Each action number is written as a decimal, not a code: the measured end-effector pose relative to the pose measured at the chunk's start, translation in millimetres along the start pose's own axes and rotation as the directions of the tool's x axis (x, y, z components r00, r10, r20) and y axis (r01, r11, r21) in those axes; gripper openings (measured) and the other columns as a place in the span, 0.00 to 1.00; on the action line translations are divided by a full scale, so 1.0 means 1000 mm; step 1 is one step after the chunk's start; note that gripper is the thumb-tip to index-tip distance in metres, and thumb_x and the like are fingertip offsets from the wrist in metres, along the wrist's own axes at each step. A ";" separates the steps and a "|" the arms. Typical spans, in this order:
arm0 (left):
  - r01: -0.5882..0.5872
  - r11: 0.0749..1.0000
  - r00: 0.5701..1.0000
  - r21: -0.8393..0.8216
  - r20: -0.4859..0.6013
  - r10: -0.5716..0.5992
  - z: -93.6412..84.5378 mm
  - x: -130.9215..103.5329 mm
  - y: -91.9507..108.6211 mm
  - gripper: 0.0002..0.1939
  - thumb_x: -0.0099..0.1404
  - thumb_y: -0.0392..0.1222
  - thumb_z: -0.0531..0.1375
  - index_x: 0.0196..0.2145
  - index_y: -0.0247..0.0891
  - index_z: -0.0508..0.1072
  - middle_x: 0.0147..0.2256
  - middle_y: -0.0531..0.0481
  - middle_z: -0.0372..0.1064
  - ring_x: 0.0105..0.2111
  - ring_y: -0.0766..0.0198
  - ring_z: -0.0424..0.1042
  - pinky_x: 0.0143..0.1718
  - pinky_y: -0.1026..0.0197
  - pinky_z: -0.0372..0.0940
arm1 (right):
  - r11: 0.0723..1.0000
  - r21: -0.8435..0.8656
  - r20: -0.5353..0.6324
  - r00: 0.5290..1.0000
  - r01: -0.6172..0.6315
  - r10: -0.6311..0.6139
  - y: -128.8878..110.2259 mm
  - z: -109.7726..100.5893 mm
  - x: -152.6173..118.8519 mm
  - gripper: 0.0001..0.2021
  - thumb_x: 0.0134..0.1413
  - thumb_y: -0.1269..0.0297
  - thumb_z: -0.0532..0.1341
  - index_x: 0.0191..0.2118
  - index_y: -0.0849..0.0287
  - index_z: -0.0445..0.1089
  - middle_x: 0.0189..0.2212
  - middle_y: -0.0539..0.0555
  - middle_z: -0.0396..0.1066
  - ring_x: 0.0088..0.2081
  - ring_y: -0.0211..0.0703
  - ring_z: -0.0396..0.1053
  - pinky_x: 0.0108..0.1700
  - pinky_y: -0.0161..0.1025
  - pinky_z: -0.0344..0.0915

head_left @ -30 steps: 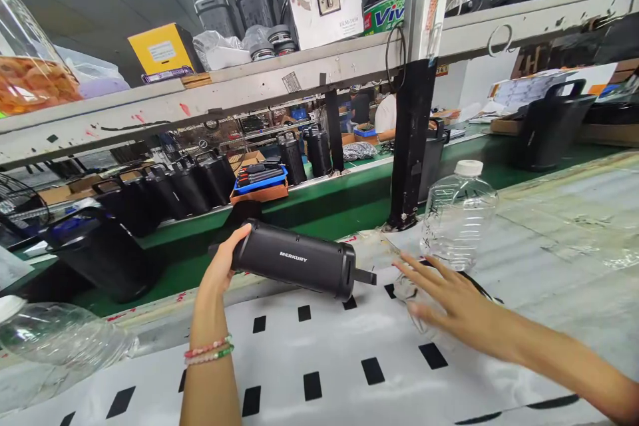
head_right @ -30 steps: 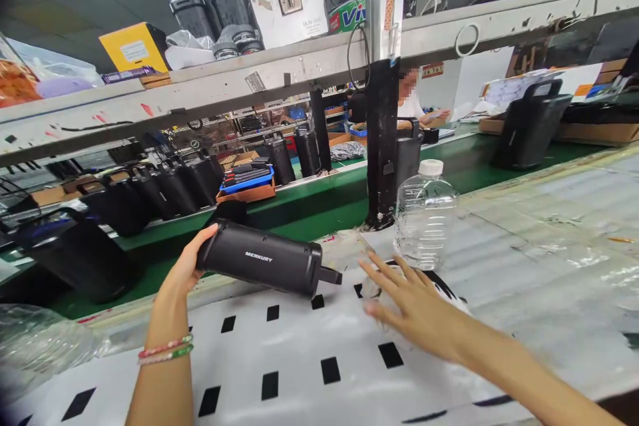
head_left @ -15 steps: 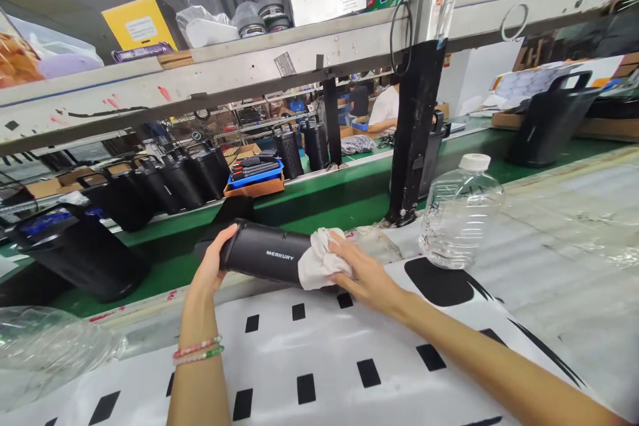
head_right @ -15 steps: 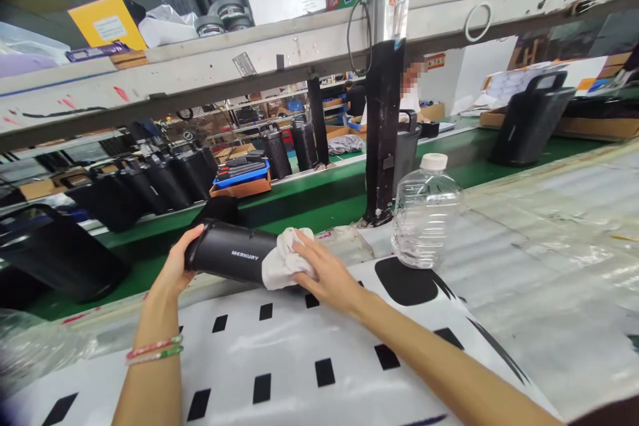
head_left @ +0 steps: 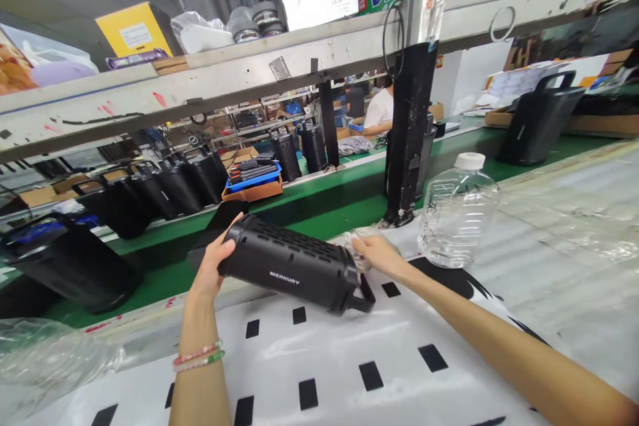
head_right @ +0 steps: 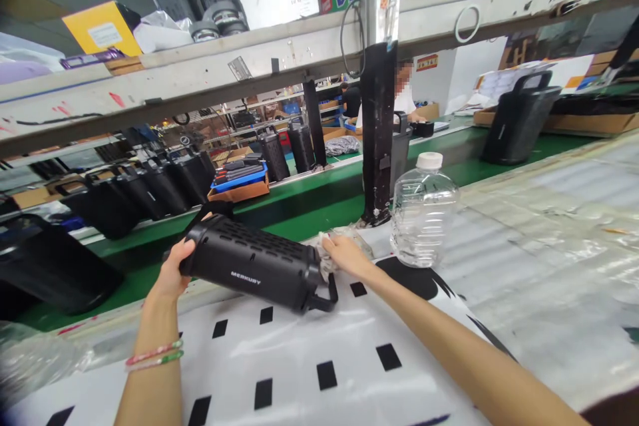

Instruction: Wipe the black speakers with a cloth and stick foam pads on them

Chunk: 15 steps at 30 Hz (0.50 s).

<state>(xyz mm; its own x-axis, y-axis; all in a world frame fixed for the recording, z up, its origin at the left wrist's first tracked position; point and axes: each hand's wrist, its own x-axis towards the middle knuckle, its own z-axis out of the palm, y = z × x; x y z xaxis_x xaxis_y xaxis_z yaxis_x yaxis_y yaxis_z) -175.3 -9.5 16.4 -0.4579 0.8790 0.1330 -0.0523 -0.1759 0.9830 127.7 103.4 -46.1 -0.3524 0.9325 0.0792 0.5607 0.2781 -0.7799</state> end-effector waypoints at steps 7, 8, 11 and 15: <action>-0.192 0.981 0.970 -0.020 0.149 0.192 0.006 -0.004 0.001 0.43 0.42 0.48 0.67 0.58 0.34 0.70 0.42 0.43 0.78 0.45 0.47 0.75 0.46 0.57 0.68 | 0.993 -0.050 0.211 0.970 -0.109 0.117 0.020 -0.017 -0.016 0.13 0.50 0.61 0.58 0.19 0.58 0.66 0.20 0.53 0.70 0.25 0.43 0.67 0.26 0.36 0.59; -0.193 0.981 0.969 -0.015 0.154 0.193 0.006 -0.003 0.001 0.43 0.43 0.50 0.67 0.58 0.35 0.69 0.43 0.43 0.78 0.46 0.47 0.74 0.47 0.57 0.68 | 0.995 -0.046 0.249 0.963 -0.093 0.101 0.019 -0.016 -0.020 0.09 0.48 0.61 0.59 0.23 0.59 0.69 0.23 0.52 0.72 0.27 0.44 0.69 0.27 0.36 0.61; -0.204 0.979 0.966 0.007 0.165 0.200 0.004 -0.003 0.001 0.44 0.44 0.56 0.68 0.58 0.37 0.69 0.47 0.44 0.76 0.51 0.46 0.71 0.52 0.57 0.66 | 0.997 -0.067 0.267 0.962 -0.032 0.049 0.015 -0.007 -0.024 0.07 0.42 0.65 0.64 0.32 0.57 0.74 0.31 0.53 0.77 0.35 0.47 0.72 0.33 0.35 0.63; -0.219 0.976 0.957 0.012 0.197 0.213 0.005 -0.003 0.000 0.48 0.44 0.64 0.68 0.59 0.39 0.68 0.50 0.45 0.75 0.53 0.45 0.70 0.53 0.56 0.66 | 0.990 -0.142 0.159 0.986 -0.026 0.049 0.015 0.004 -0.021 0.08 0.41 0.66 0.64 0.32 0.60 0.73 0.33 0.59 0.77 0.38 0.54 0.72 0.35 0.38 0.60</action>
<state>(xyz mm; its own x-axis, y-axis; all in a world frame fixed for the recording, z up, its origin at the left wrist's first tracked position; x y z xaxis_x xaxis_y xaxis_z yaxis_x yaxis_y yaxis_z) -169.3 -9.6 17.0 -0.2744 0.8912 0.3612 0.0598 -0.3591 0.9314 139.9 87.2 -61.8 -0.4393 0.8964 -0.0592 0.6705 0.2833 -0.6857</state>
